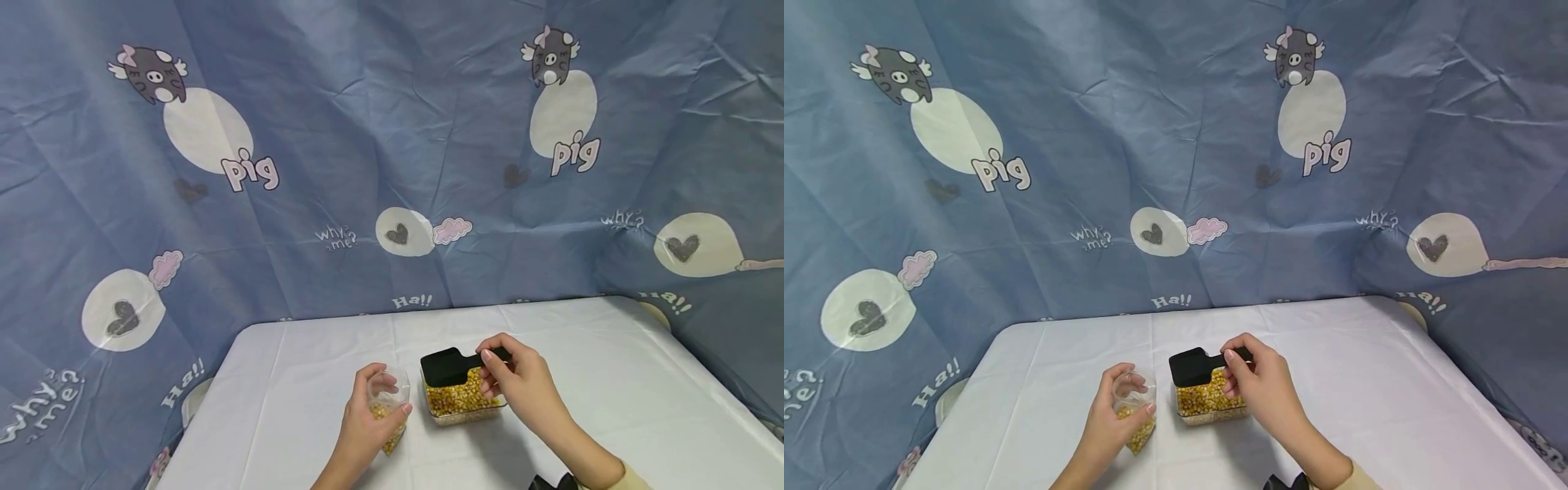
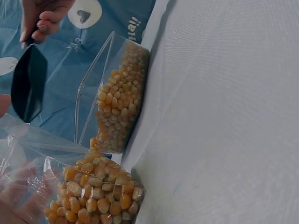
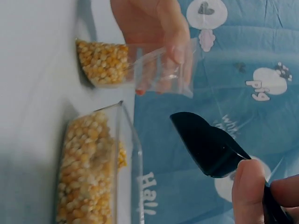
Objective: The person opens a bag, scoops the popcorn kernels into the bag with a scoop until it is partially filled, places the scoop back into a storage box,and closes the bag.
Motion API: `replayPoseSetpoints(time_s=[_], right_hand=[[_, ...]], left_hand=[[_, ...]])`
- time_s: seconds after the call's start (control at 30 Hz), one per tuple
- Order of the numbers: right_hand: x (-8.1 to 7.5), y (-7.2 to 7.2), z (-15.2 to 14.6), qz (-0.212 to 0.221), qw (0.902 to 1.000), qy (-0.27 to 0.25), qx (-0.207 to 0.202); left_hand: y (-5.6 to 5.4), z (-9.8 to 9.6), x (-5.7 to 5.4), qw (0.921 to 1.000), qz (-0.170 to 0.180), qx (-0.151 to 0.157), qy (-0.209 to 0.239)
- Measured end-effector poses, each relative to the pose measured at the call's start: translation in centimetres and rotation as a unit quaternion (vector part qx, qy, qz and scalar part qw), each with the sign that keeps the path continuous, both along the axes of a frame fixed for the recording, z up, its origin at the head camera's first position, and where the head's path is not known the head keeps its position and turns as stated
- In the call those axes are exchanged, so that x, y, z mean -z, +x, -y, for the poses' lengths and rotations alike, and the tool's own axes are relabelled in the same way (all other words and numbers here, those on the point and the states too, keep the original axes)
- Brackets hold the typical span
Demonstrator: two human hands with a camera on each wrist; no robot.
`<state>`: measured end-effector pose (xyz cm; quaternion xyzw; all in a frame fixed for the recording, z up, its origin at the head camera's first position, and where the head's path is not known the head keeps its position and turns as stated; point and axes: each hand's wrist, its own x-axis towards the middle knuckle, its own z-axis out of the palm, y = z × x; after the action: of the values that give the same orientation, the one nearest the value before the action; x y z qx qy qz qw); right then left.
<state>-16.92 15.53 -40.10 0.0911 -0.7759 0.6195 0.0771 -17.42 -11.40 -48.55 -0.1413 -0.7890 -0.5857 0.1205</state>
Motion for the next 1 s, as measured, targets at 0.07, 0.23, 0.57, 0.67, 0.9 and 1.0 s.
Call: replayPoseSetpoints(time_s=[0.07,0.23,0.57,0.67,0.9,1.0], right_hand=[[0.3,-0.1,-0.3,0.014,0.9999,0.008,0.003],[1.3,-0.6,-0.9,0.035,0.9985,0.042,0.002],[3.5,-1.0,-1.2,0.072,0.9954,0.059,-0.02],[3.7,-1.1,-1.1,0.068,0.9948,0.075,-0.014],[3.8,-1.2,-1.2,0.07,0.9922,0.102,0.007],[3.9,-1.3,-1.6,0.071,0.9909,0.114,0.013]], left_hand=[[0.0,0.0,0.0,1.0,0.0,0.001,0.001],[0.0,0.0,-0.2,1.0,0.003,0.002,0.002],[0.0,-0.1,0.0,0.9996,0.027,0.003,0.001],[0.1,-0.1,0.0,0.9996,0.027,0.001,0.002],[0.2,-0.1,-0.2,0.9996,0.028,0.0,0.001],[0.2,-0.1,-0.2,0.9996,0.029,0.001,-0.002]])
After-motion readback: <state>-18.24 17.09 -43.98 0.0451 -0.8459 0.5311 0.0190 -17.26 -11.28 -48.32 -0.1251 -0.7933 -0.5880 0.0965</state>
